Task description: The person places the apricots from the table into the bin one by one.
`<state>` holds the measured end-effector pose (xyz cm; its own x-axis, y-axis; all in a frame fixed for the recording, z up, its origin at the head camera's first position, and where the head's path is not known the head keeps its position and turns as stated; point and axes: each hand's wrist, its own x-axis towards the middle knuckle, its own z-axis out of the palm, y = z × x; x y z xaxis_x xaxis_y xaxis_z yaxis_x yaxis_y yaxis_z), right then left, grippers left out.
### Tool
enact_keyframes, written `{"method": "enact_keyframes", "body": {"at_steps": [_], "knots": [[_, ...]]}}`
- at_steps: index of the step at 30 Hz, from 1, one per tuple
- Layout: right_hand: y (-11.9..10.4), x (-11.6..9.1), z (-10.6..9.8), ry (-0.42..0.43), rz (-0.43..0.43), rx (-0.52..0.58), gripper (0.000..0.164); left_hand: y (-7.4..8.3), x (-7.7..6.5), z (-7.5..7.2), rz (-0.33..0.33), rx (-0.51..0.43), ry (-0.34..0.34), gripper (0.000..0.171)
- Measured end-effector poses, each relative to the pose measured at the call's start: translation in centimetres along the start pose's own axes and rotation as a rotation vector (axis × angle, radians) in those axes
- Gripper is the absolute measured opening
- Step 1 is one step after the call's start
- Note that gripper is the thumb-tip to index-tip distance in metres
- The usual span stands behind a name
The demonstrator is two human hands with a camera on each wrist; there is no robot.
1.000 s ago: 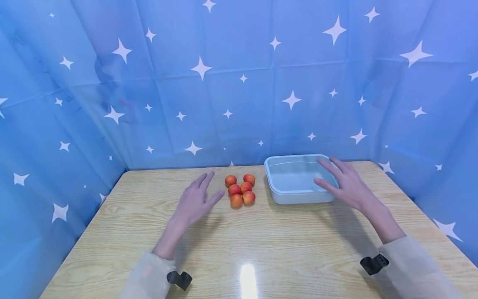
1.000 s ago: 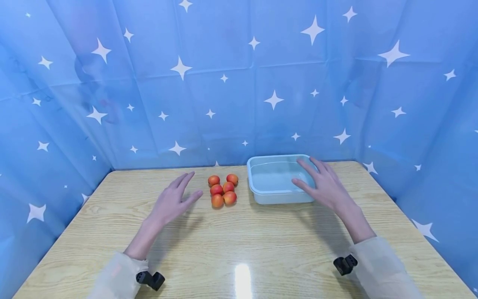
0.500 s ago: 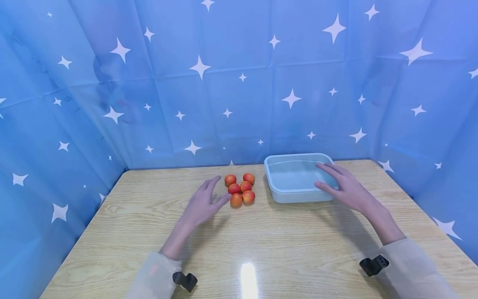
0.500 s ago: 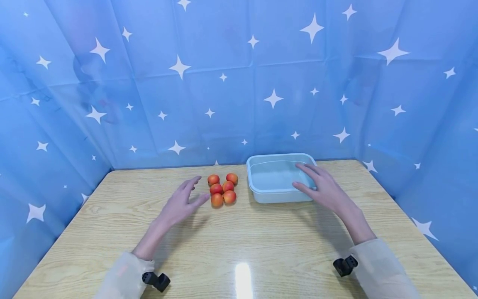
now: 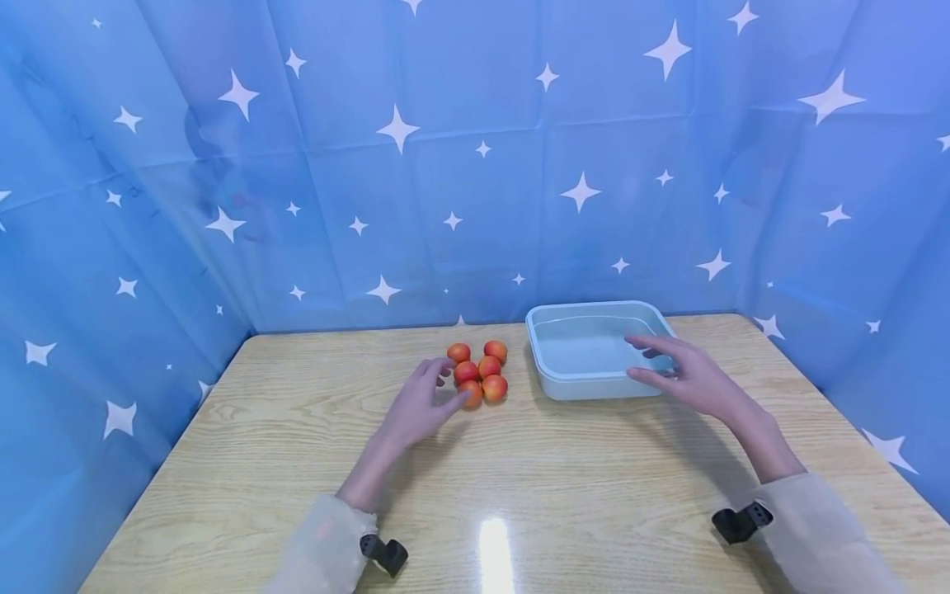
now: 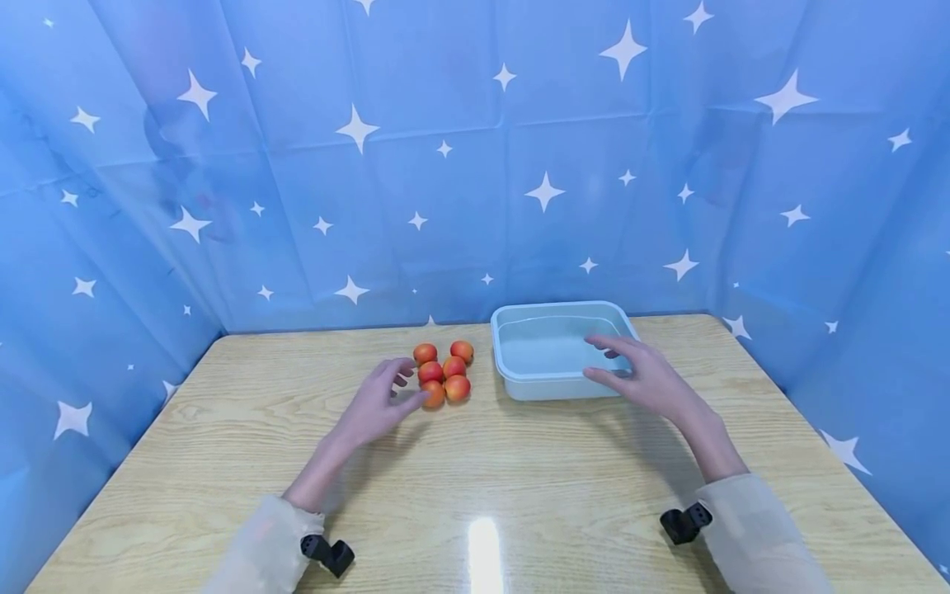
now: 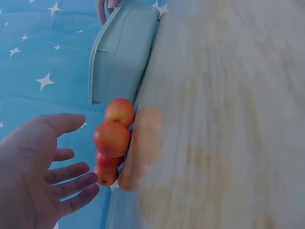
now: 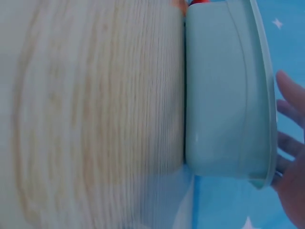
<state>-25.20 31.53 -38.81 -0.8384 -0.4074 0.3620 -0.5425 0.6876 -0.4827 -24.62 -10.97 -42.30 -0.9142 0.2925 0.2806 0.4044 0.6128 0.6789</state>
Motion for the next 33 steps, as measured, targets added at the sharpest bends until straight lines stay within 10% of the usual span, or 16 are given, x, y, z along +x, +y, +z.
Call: {"method": "enact_keyframes", "body": {"at_steps": [18, 33], "knots": [[0.7, -0.2, -0.3, -0.036, 0.104, 0.043, 0.018, 0.5, 1.2, 1.8, 0.061, 0.050, -0.038, 0.037], [0.2, -0.3, 0.0, -0.068, 0.140, 0.090, 0.021, 0.3, 1.1, 2.0, 0.028, 0.025, -0.025, 0.028]]}}
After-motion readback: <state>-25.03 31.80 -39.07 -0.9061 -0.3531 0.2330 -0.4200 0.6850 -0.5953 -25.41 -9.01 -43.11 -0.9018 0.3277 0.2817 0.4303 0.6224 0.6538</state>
